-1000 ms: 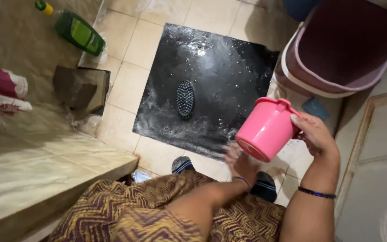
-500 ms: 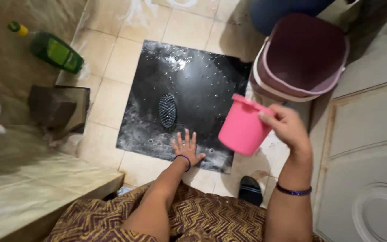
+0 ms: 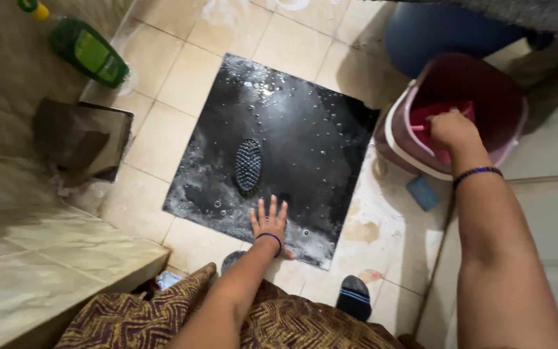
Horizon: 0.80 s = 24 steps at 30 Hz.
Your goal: The person scrubs a dark rectangular mat on a tiled floor using a handheld brush and soapy water. They repeatedly apply the brush across the surface, pour water from a pink pitcher and a larger bucket to rinse it, and wipe the mat with their hands.
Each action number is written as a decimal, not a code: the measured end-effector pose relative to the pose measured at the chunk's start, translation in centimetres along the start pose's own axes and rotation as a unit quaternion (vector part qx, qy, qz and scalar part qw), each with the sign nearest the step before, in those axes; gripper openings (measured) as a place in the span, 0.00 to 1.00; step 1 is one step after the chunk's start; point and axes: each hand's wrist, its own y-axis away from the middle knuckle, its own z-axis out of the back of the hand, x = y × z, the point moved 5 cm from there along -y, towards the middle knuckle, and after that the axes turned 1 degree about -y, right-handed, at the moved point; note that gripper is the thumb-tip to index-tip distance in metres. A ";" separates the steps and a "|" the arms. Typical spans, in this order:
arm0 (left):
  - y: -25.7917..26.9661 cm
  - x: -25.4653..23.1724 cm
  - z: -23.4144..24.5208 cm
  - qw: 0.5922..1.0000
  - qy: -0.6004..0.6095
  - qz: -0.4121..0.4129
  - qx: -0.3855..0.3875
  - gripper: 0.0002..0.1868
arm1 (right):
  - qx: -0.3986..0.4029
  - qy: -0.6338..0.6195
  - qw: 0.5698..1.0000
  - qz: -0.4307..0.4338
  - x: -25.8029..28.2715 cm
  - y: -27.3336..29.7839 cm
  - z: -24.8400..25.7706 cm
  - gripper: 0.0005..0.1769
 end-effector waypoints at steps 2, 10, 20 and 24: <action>0.1 -0.2 -0.1 1.000 0.011 -0.010 -0.002 0.87 | 0.030 -0.010 0.999 0.003 0.6 -2.4 -2.8 0.16; -0.1 -0.2 0.1 1.000 0.014 -0.013 0.022 0.86 | 0.098 -0.034 0.994 -0.038 1.7 -3.3 -6.3 0.16; -0.4 -0.3 -0.5 1.000 -0.001 -0.003 -0.009 0.88 | -0.180 -0.225 0.955 -0.076 0.1 4.0 1.6 0.14; 0.0 -0.1 -0.7 0.999 0.008 -0.014 -0.044 0.89 | -0.293 -0.197 0.935 -0.043 0.2 10.7 7.2 0.09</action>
